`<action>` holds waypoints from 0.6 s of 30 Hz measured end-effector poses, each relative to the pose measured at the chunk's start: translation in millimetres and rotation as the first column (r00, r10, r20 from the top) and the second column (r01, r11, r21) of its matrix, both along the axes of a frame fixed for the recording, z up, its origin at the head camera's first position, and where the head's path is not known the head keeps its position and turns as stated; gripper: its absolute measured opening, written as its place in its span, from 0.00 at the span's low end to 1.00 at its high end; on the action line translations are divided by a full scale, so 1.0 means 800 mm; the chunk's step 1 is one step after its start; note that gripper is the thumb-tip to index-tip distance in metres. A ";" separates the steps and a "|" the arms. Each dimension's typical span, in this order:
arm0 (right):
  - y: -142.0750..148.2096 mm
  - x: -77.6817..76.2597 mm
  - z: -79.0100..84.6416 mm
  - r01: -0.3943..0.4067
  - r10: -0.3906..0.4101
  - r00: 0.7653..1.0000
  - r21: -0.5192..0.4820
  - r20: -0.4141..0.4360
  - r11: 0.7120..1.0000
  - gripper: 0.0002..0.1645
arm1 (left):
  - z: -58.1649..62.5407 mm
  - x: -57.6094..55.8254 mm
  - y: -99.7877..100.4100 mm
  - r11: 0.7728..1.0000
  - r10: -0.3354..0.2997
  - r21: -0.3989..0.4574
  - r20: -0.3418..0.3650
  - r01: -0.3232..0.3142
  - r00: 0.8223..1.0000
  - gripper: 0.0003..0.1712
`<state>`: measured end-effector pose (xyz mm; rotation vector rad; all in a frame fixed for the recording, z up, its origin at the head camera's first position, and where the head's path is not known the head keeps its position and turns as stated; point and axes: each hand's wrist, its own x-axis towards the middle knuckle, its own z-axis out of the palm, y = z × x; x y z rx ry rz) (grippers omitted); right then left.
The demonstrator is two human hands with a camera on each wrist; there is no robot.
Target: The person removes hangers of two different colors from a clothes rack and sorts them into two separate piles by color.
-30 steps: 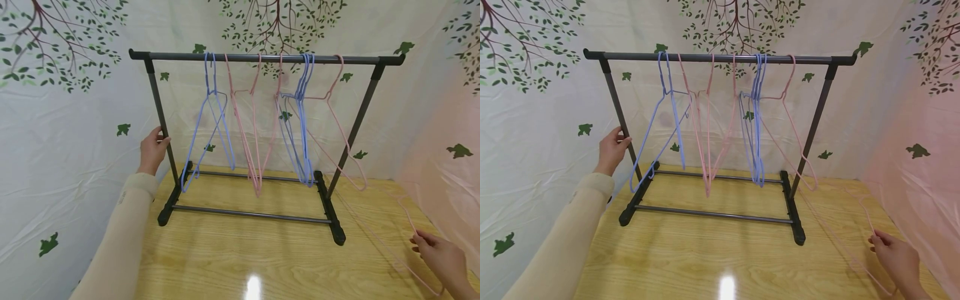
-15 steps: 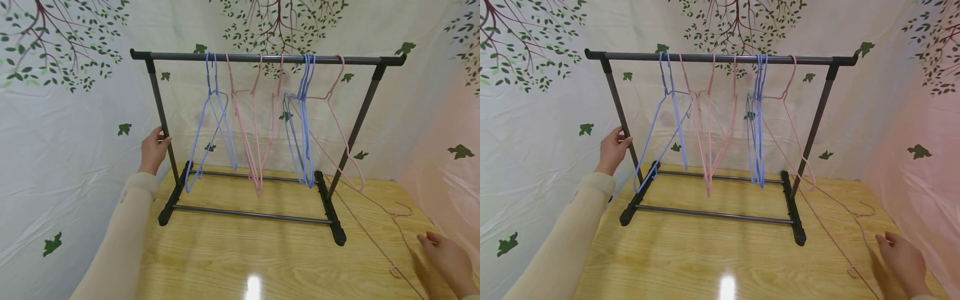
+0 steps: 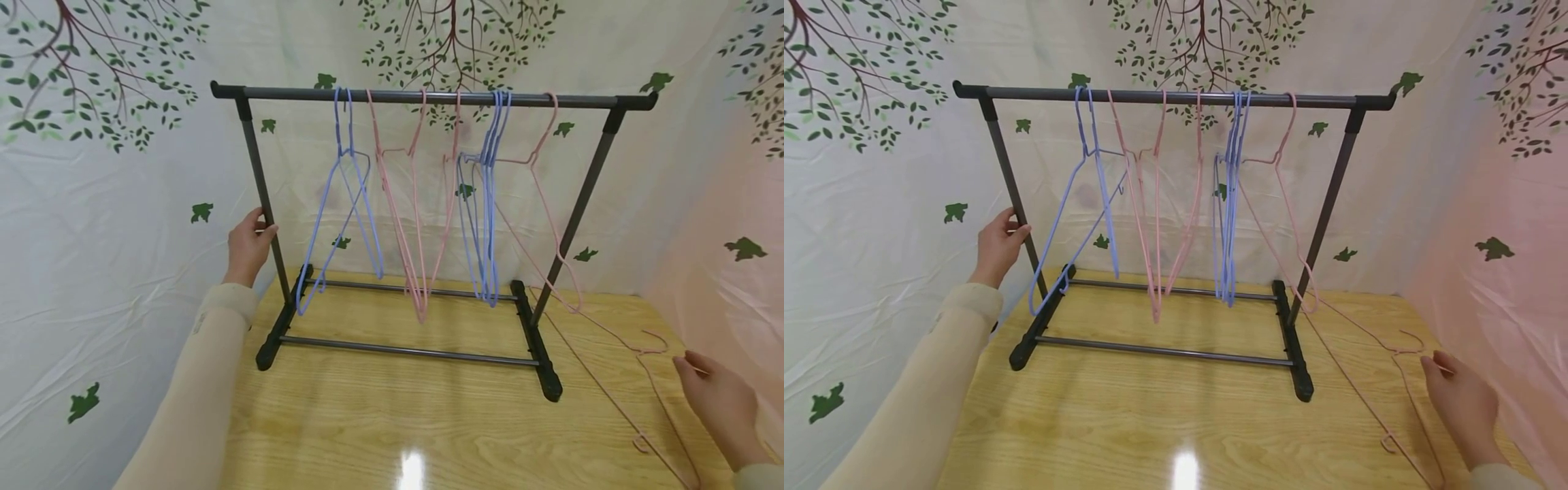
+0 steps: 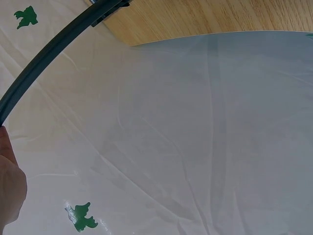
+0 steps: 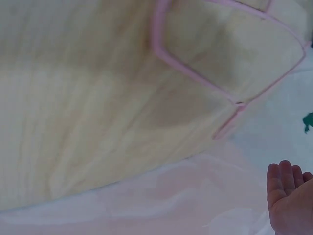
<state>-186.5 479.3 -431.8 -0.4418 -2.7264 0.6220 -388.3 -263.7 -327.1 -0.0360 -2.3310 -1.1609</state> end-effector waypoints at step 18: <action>-0.119 -0.037 0.121 -0.076 -0.003 0.950 -0.244 -0.311 0.967 0.34 | 0.000 0.004 0.001 1.000 -0.004 -0.008 0.002 0.004 1.000 0.25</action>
